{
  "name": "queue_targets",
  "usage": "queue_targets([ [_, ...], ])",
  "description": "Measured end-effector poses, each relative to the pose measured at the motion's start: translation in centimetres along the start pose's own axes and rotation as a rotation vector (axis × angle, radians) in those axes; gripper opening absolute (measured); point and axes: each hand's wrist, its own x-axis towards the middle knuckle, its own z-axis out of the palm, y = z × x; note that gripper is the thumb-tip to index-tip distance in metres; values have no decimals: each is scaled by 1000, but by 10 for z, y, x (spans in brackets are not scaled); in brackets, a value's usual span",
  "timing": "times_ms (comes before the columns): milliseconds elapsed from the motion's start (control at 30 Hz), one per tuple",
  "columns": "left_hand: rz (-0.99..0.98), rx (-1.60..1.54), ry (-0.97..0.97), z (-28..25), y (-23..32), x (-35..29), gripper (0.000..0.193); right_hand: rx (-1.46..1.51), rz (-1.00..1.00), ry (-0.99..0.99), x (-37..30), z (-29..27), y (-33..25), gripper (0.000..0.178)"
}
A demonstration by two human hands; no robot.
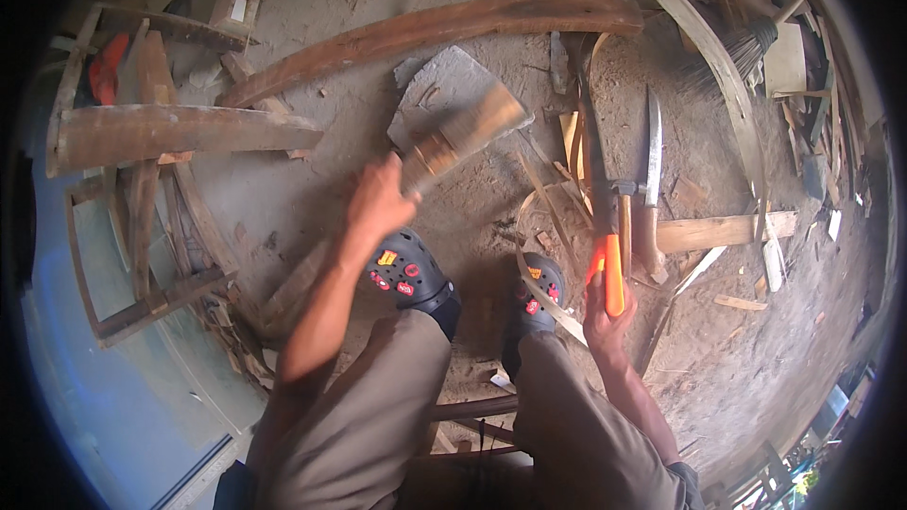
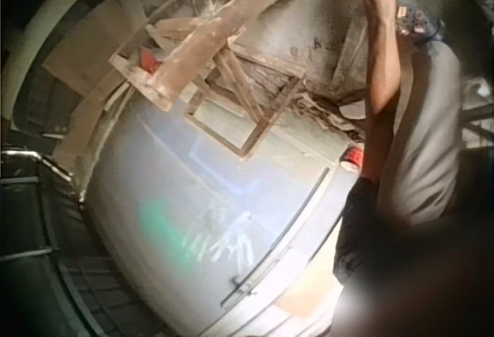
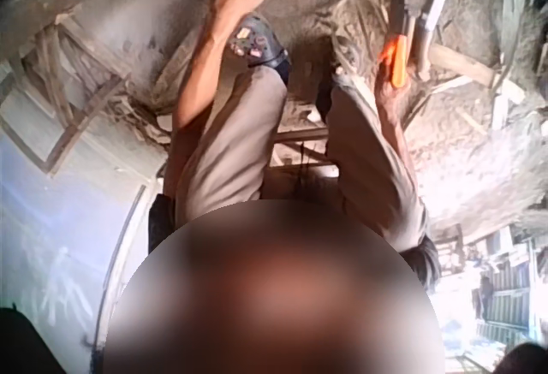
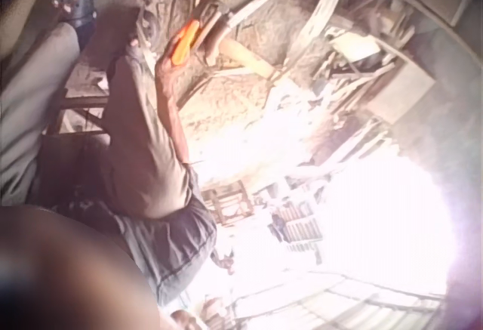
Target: The person sits on the floor and uses a chisel and hammer to carve a small piece of wood. They repeatedly strike the chisel to shape the wood, then switch to a hand saw to cut a section. The person continues to refine the shape with the chisel and hammer.
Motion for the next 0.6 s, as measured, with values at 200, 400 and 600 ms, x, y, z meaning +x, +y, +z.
queue_targets([
  [200,146,-59,238,-62,-38,44,52,-17,-201,-75,-4,-3,-29,25],
  [400,179,-86,153,3,-35,41,67,-55,-309,-103,7,1,-61,20],
  [600,210,-94,472,36,-54,30,63,-93,-550,-319,17,14,-75,10],
])
